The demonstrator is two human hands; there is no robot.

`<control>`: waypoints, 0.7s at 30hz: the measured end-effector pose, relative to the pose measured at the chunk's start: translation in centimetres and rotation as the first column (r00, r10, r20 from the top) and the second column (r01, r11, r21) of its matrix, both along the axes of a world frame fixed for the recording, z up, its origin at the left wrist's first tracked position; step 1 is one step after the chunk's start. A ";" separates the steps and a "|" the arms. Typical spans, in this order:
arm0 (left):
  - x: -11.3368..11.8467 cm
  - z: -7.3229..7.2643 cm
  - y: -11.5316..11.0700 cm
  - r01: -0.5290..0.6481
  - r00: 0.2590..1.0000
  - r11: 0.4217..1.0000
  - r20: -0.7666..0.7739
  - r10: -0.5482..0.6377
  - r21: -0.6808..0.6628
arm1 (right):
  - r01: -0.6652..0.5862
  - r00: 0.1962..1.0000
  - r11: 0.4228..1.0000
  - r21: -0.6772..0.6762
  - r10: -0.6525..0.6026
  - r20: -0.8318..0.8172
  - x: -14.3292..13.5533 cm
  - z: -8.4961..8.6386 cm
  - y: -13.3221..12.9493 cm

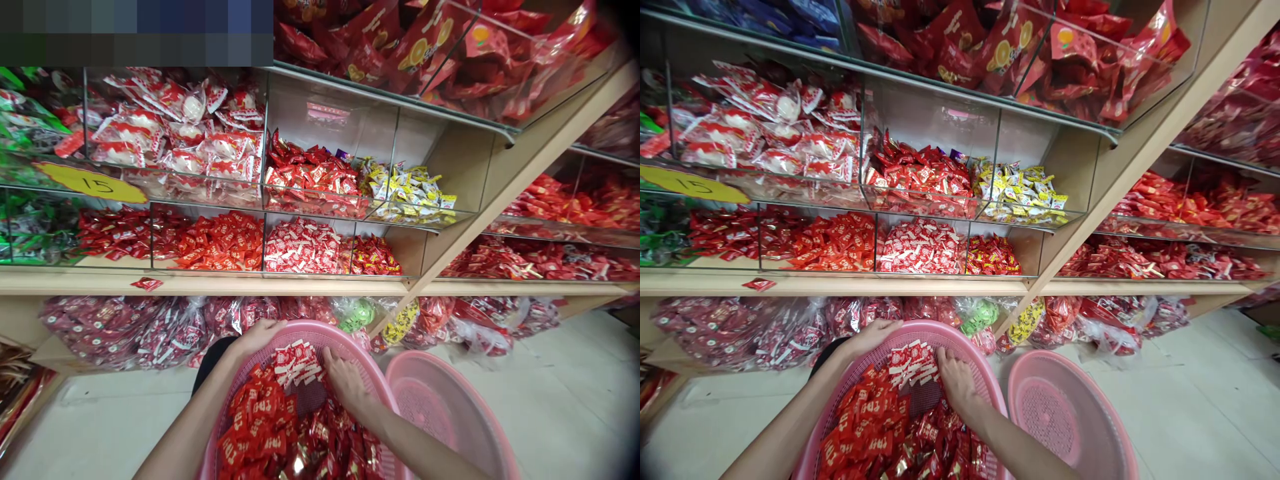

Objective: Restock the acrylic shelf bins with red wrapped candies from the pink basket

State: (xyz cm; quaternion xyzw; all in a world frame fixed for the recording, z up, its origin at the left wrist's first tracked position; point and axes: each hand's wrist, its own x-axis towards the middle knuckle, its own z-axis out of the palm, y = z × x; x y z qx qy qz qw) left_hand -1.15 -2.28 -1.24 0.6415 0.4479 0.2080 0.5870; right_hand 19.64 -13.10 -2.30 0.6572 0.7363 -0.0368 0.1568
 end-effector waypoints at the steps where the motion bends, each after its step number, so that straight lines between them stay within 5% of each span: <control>1: 0.0 0.0 0.0 0.003 1.000 1.000 -0.001 -0.003 -0.002 | 0.007 1.000 1.000 -0.009 -0.007 -0.016 -0.1 0.2 0.0; 7: 0.0 0.4 -0.1 -0.017 1.000 1.000 0.009 0.017 -0.017 | 0.045 0.999 0.999 0.029 -0.044 -0.018 -0.1 0.8 -0.6; 21: -0.2 0.9 -0.4 0.022 0.999 1.000 -0.025 -0.021 0.010 | 0.001 0.998 1.000 0.000 -0.001 -0.064 0.3 -0.9 -0.8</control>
